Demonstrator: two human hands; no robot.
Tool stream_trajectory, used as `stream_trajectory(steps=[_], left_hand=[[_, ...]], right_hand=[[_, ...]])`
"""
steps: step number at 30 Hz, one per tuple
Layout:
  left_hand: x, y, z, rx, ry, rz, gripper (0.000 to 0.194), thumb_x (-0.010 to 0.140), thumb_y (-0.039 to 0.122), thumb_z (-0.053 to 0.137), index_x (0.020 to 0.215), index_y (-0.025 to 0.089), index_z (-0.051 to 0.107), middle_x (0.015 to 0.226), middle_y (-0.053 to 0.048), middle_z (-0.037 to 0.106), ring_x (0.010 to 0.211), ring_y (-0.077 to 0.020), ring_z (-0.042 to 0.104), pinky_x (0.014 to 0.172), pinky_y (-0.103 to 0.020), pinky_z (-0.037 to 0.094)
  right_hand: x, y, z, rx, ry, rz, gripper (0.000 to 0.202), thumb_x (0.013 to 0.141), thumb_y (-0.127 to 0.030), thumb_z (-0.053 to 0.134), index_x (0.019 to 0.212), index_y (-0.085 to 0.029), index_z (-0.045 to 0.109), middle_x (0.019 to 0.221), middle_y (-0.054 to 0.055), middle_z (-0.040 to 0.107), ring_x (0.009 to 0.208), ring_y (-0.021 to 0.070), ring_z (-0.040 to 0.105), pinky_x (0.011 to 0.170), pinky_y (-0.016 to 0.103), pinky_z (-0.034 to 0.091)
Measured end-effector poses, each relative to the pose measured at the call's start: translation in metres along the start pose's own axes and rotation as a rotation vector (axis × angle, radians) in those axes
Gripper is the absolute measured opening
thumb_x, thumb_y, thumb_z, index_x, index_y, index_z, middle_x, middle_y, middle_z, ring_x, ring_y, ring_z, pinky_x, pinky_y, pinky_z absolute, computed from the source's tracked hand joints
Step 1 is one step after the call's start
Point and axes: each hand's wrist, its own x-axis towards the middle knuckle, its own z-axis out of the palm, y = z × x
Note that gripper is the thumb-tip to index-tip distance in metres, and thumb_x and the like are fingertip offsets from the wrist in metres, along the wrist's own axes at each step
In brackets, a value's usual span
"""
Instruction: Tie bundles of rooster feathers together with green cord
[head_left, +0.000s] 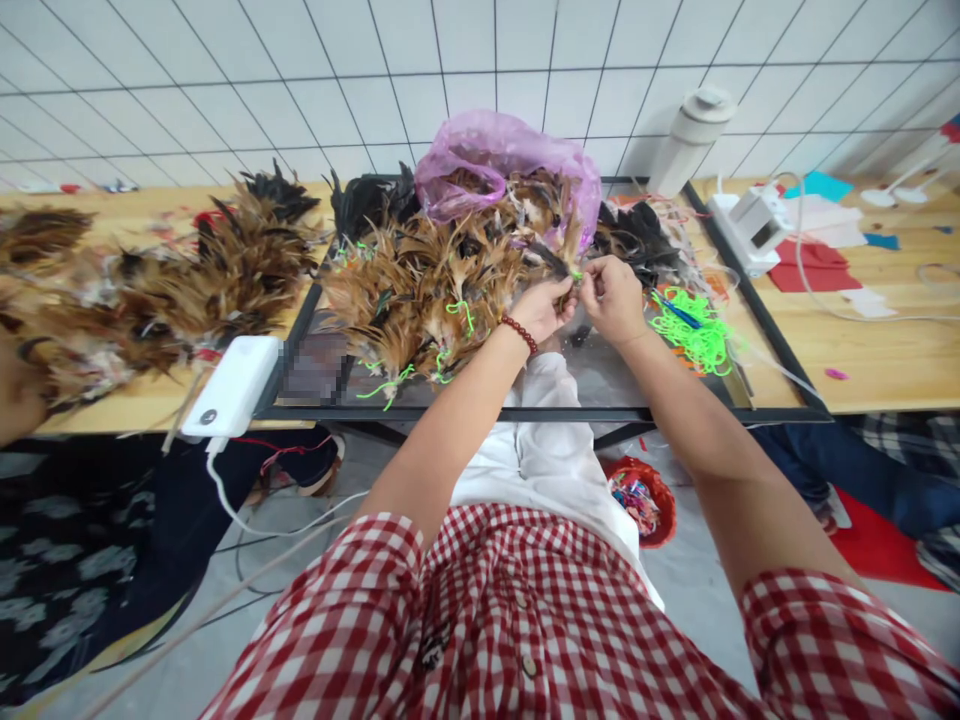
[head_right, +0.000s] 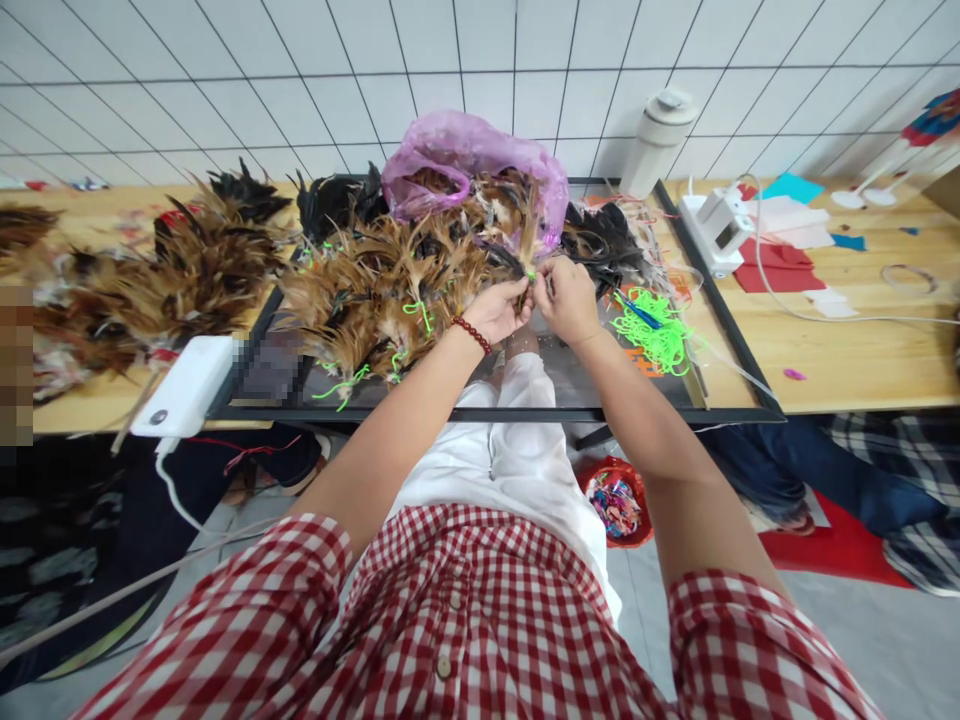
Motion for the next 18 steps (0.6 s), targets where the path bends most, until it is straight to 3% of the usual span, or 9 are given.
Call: stream_trajectory(steps=[5, 11, 15, 18], left_hand=[[0.001, -0.001, -0.002, -0.035, -0.044, 0.069, 0.019, 0.099, 0.014, 0.056, 0.080, 0.015, 0.061, 0.066, 0.003, 0.064, 0.057, -0.0061, 0.060, 0.059, -0.019, 0.047], [-0.006, -0.007, 0.008, 0.094, 0.017, 0.154, 0.017, 0.098, 0.010, 0.057, 0.082, 0.016, 0.057, 0.061, 0.004, 0.060, 0.052, -0.0058, 0.058, 0.061, -0.019, 0.045], [-0.006, -0.015, 0.010, 0.190, 0.033, 0.202, 0.019, 0.095, 0.012, 0.062, 0.078, 0.017, 0.054, 0.061, 0.006, 0.060, 0.052, -0.0053, 0.058, 0.060, -0.018, 0.045], [0.000, -0.020, 0.009, 0.216, 0.074, 0.255, 0.021, 0.093, 0.017, 0.066, 0.075, 0.017, 0.056, 0.061, 0.006, 0.060, 0.052, -0.0051, 0.057, 0.061, -0.019, 0.047]], right_hand=[[0.000, 0.006, 0.003, 0.020, 0.027, 0.054, 0.028, 0.098, -0.043, 0.045, 0.099, -0.021, 0.062, 0.096, 0.013, 0.070, 0.091, 0.0273, 0.066, 0.084, 0.041, 0.051], [-0.001, 0.005, 0.008, 0.193, 0.004, 0.053, 0.049, 0.098, -0.063, 0.043, 0.106, -0.021, 0.068, 0.100, 0.012, 0.075, 0.087, 0.0236, 0.067, 0.079, 0.037, 0.053], [-0.001, 0.002, 0.005, 0.228, -0.002, 0.073, 0.049, 0.098, -0.062, 0.041, 0.090, -0.021, 0.068, 0.083, 0.009, 0.072, 0.077, 0.0226, 0.065, 0.074, 0.036, 0.051], [-0.002, -0.002, 0.001, 0.226, -0.033, 0.009, 0.050, 0.100, -0.060, 0.038, 0.094, -0.022, 0.070, 0.086, 0.009, 0.072, 0.082, 0.0230, 0.066, 0.079, 0.037, 0.052]])
